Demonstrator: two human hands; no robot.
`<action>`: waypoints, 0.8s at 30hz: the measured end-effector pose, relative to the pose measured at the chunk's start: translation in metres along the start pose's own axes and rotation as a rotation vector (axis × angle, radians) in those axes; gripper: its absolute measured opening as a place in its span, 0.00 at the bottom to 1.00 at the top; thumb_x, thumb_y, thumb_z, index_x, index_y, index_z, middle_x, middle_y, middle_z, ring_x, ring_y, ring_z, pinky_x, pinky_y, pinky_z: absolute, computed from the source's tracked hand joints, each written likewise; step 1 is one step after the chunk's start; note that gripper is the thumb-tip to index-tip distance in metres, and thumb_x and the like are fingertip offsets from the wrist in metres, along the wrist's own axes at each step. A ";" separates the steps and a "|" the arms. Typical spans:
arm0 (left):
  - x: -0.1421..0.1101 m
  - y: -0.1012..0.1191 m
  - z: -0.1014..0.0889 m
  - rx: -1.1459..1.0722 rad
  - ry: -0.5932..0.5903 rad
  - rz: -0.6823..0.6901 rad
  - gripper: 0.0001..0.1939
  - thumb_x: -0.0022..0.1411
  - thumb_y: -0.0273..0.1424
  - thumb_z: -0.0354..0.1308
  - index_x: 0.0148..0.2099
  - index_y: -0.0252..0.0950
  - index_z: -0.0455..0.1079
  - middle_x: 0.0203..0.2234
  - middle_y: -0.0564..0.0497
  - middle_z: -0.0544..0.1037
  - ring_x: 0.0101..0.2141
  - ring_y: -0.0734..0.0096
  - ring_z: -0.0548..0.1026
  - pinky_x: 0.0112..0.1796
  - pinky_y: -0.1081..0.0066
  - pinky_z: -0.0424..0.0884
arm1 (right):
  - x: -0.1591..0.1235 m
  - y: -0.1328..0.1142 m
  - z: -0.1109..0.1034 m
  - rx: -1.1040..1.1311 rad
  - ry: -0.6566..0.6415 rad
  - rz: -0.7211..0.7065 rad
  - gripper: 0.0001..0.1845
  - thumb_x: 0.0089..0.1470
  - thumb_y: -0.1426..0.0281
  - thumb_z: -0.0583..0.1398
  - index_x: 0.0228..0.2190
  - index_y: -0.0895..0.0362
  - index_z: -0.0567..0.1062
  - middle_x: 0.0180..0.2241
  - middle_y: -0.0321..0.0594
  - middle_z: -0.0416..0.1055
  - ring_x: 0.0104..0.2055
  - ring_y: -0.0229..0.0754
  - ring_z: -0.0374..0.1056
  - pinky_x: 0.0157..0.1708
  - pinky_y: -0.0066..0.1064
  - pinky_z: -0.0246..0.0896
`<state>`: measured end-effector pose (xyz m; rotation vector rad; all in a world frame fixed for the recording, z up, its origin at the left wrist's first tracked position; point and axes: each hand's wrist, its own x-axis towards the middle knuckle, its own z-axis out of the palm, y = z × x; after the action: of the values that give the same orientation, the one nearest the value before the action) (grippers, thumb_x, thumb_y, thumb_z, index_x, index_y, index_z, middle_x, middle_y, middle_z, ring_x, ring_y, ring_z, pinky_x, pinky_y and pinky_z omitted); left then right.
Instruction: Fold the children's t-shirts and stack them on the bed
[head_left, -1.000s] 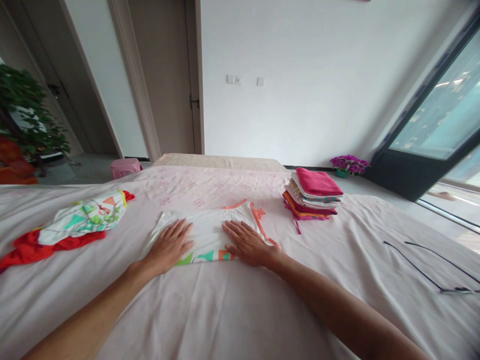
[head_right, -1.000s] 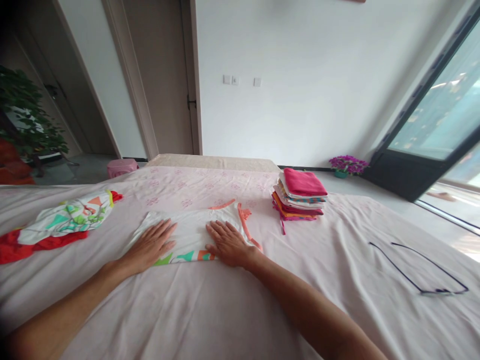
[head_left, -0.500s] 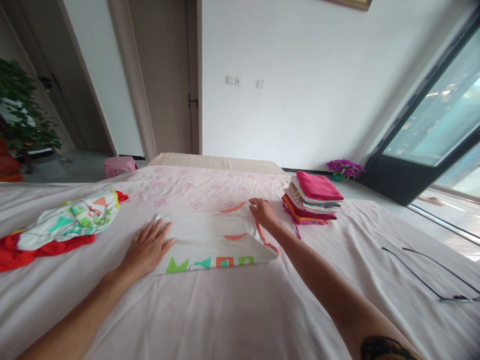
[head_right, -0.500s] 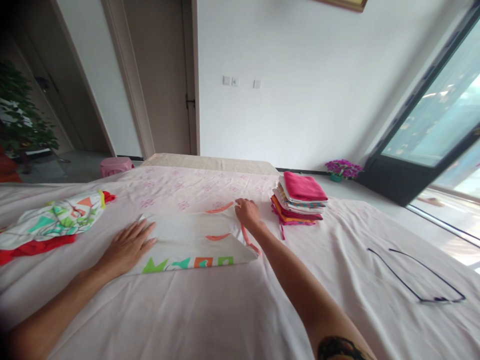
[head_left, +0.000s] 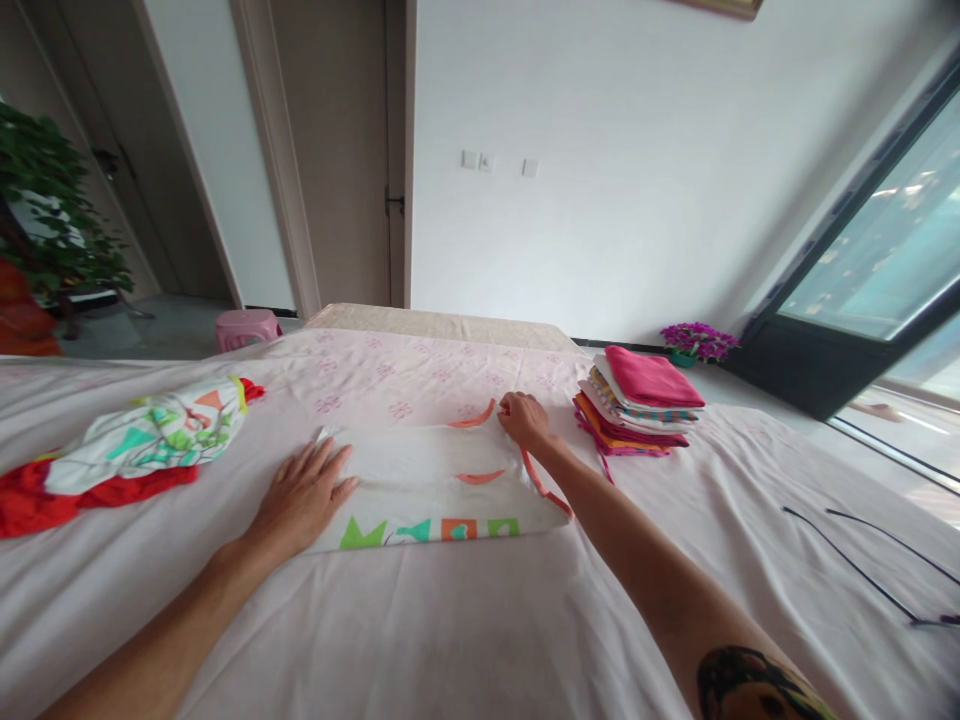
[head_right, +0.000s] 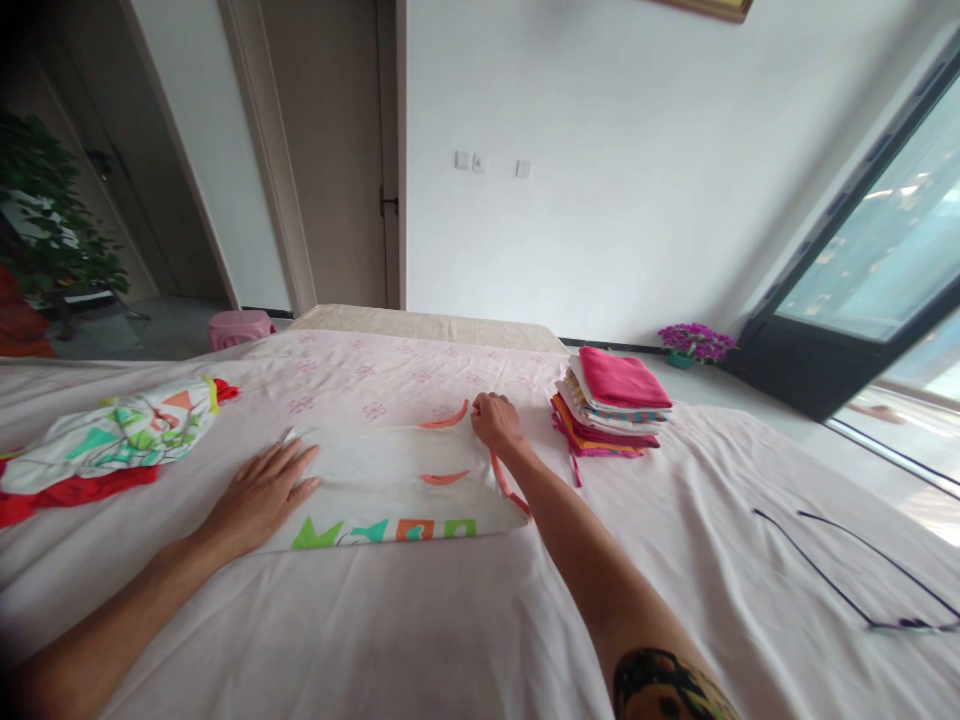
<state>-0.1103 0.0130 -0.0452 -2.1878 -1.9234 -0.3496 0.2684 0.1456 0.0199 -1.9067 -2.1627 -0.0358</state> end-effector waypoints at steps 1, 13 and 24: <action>0.000 0.000 -0.001 0.001 -0.003 0.001 0.29 0.69 0.45 0.45 0.65 0.38 0.63 0.65 0.40 0.63 0.64 0.48 0.60 0.61 0.51 0.55 | -0.004 0.000 0.000 0.019 0.026 -0.041 0.14 0.56 0.72 0.55 0.42 0.54 0.76 0.44 0.43 0.75 0.46 0.43 0.68 0.41 0.29 0.59; -0.001 0.003 -0.004 -0.013 0.022 0.014 0.27 0.68 0.43 0.46 0.64 0.37 0.65 0.64 0.39 0.65 0.63 0.47 0.62 0.60 0.50 0.57 | -0.040 0.016 0.001 0.120 0.074 -0.431 0.20 0.50 0.81 0.54 0.40 0.54 0.79 0.43 0.41 0.77 0.47 0.42 0.68 0.51 0.32 0.57; -0.001 0.002 -0.005 0.000 0.010 0.018 0.27 0.68 0.43 0.46 0.64 0.36 0.65 0.64 0.39 0.64 0.63 0.47 0.62 0.60 0.49 0.57 | -0.048 0.009 -0.005 0.081 0.068 -0.474 0.21 0.59 0.77 0.52 0.50 0.55 0.76 0.53 0.44 0.74 0.55 0.45 0.66 0.58 0.40 0.55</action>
<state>-0.1083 0.0106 -0.0406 -2.1977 -1.8973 -0.3576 0.2838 0.0990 0.0136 -1.2945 -2.4728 -0.0972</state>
